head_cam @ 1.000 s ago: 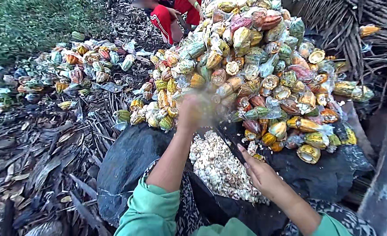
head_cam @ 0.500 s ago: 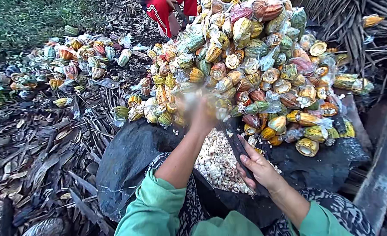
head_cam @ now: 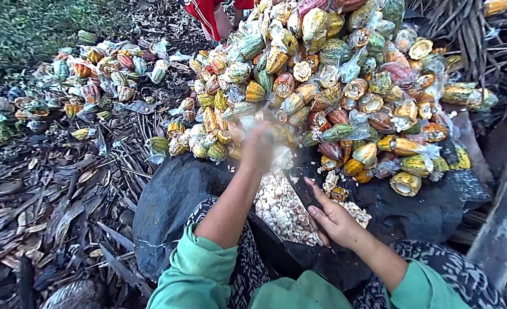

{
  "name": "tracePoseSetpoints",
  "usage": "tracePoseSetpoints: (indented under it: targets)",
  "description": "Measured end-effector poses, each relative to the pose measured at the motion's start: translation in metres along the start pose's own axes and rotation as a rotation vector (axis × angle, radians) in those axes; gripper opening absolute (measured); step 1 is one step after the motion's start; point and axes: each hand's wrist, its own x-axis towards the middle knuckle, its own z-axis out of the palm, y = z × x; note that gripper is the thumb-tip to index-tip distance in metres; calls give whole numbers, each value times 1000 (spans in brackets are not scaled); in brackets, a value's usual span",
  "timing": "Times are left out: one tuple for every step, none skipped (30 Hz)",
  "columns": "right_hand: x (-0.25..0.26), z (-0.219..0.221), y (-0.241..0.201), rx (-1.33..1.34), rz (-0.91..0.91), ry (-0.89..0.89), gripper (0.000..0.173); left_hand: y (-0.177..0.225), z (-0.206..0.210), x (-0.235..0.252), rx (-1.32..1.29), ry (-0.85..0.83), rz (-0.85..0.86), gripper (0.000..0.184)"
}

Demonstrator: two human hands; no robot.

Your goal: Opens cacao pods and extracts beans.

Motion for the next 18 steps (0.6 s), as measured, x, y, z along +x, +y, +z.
tracePoseSetpoints:
  targets:
    - [1, 1, 2, 191, -21, -29, 70, 2, 6, -3, -58, 32, 23, 33]
    - [3, 1, 5, 410, -42, -79, 73, 1, 13, -6, -108, 71, 45, 33]
    - [6, 1, 8, 606, -48, -123, 77, -2, 18, -4, -182, 99, 76, 34]
    - [8, 1, 11, 737, -51, -152, 80, -6, 22, -1, -238, 122, 101, 33]
    - [10, 1, 13, 803, -53, -164, 82, -9, 23, 3, -273, 139, 101, 34]
    - [12, 1, 15, 815, -59, -166, 82, -11, 23, 5, -287, 154, 83, 33]
    - [14, 0, 18, 788, -71, -168, 81, -11, 22, 8, -294, 170, 64, 33]
    - [14, -2, 21, 745, -92, -178, 81, -9, 19, 10, -308, 193, 44, 34]
    - [13, -5, 23, 706, -120, -197, 80, -5, 16, 11, -320, 214, 23, 38]
    - [11, -8, 24, 677, -154, -216, 78, 1, 11, 13, -334, 228, 7, 42]
    - [7, -12, 23, 647, -181, -229, 76, 8, 2, 17, -363, 223, -1, 47]
    - [3, -19, 23, 598, -195, -228, 73, 15, -8, 20, -403, 210, -9, 53]
    - [-2, -29, 24, 492, -187, -210, 70, 24, -17, 22, -443, 215, -16, 60]
    - [-6, -40, 25, 279, -149, -170, 67, 33, -26, 23, -478, 220, -14, 65]
    - [-10, -52, 25, -77, -61, -134, 64, 41, -34, 22, -504, 234, -2, 68]
    - [-11, -60, 22, -518, 115, -139, 62, 47, -41, 21, -518, 234, 17, 68]
    - [-9, -60, 20, -870, 364, -177, 67, 51, -48, 20, -538, 227, 35, 66]
    - [-6, -56, 28, -1061, 584, -187, 76, 53, -55, 19, -563, 205, 52, 65]
